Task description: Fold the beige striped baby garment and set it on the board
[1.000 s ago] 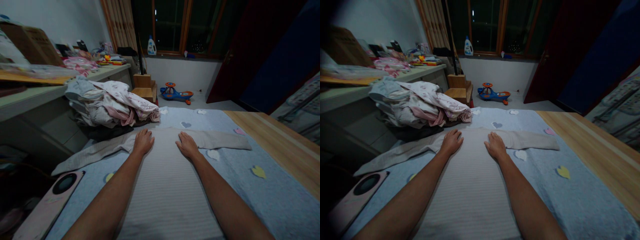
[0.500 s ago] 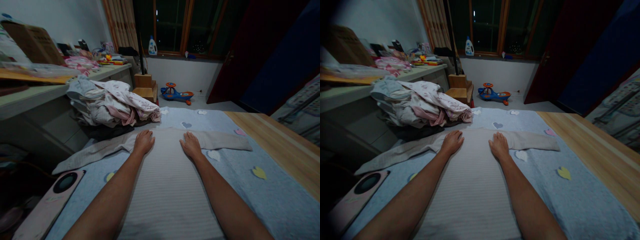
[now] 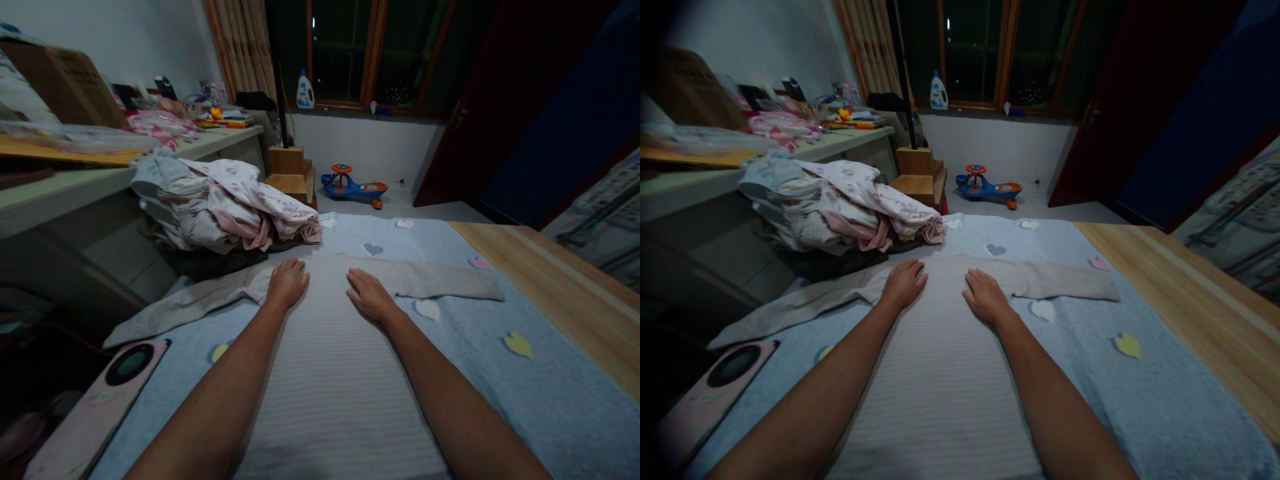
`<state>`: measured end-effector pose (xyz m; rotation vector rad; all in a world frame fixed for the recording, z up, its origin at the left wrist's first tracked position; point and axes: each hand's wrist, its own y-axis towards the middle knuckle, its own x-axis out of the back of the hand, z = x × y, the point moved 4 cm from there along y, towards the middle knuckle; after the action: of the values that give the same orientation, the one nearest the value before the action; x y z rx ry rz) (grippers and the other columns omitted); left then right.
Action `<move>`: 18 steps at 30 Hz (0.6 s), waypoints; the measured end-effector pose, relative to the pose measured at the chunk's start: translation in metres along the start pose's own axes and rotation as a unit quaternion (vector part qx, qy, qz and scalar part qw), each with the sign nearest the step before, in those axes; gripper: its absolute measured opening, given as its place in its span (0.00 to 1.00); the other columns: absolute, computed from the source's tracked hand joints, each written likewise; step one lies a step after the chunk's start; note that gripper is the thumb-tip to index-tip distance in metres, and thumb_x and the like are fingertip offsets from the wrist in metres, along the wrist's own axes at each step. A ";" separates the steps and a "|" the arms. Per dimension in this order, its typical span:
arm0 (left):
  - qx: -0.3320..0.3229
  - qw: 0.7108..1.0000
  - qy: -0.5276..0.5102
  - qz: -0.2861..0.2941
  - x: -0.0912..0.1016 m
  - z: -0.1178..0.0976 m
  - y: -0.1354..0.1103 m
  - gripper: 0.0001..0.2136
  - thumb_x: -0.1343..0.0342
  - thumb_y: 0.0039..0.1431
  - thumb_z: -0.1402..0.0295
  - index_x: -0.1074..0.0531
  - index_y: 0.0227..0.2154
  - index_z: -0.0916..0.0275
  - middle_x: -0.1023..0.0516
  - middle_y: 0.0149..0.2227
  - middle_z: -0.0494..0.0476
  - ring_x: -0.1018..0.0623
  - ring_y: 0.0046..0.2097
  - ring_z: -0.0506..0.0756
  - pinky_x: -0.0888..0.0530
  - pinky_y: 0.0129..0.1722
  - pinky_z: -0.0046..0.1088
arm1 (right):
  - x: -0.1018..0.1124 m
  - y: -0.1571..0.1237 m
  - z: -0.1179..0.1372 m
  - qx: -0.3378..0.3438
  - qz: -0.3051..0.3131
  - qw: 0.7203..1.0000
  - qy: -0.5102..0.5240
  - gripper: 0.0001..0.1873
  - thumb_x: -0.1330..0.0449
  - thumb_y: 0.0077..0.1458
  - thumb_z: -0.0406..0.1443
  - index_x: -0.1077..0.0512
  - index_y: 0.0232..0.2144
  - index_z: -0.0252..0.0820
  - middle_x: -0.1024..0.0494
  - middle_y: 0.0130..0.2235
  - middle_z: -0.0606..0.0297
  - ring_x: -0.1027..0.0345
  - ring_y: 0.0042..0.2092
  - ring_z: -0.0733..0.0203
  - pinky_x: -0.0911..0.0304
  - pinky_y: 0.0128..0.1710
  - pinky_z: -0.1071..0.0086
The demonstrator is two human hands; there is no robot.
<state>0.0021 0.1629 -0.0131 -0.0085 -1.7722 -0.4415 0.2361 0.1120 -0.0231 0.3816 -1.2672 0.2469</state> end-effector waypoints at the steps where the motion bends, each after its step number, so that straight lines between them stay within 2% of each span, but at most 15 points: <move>1: 0.000 1.000 0.002 0.001 0.000 0.000 0.000 0.18 0.51 0.64 0.62 0.27 0.52 0.62 0.26 0.57 0.64 0.29 0.59 0.61 0.35 0.60 0.40 | 0.001 0.000 0.000 -0.005 0.005 1.000 -0.006 0.28 0.49 0.65 0.41 0.39 0.64 0.34 0.41 0.68 0.49 0.49 0.69 0.51 0.53 0.67 0.55; 8: 0.005 1.000 -0.003 0.005 0.000 0.001 0.000 0.18 0.51 0.64 0.61 0.27 0.53 0.61 0.27 0.57 0.64 0.30 0.60 0.61 0.36 0.61 0.40 | 0.004 0.000 -0.001 -0.049 0.020 0.998 -0.038 0.30 0.51 0.67 0.45 0.40 0.66 0.37 0.45 0.69 0.48 0.54 0.70 0.46 0.55 0.67 0.53; 18: -0.012 1.000 0.009 0.005 0.002 -0.002 -0.002 0.17 0.51 0.64 0.64 0.26 0.51 0.61 0.26 0.56 0.64 0.30 0.59 0.61 0.35 0.61 0.40 | 0.005 0.000 -0.003 -0.078 0.023 0.996 -0.037 0.31 0.51 0.67 0.47 0.41 0.66 0.38 0.46 0.70 0.49 0.55 0.70 0.47 0.56 0.67 0.54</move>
<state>0.0035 0.1602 -0.0115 -0.0294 -1.7480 -0.4550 0.2406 0.1132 -0.0194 0.2297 -1.3602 0.1718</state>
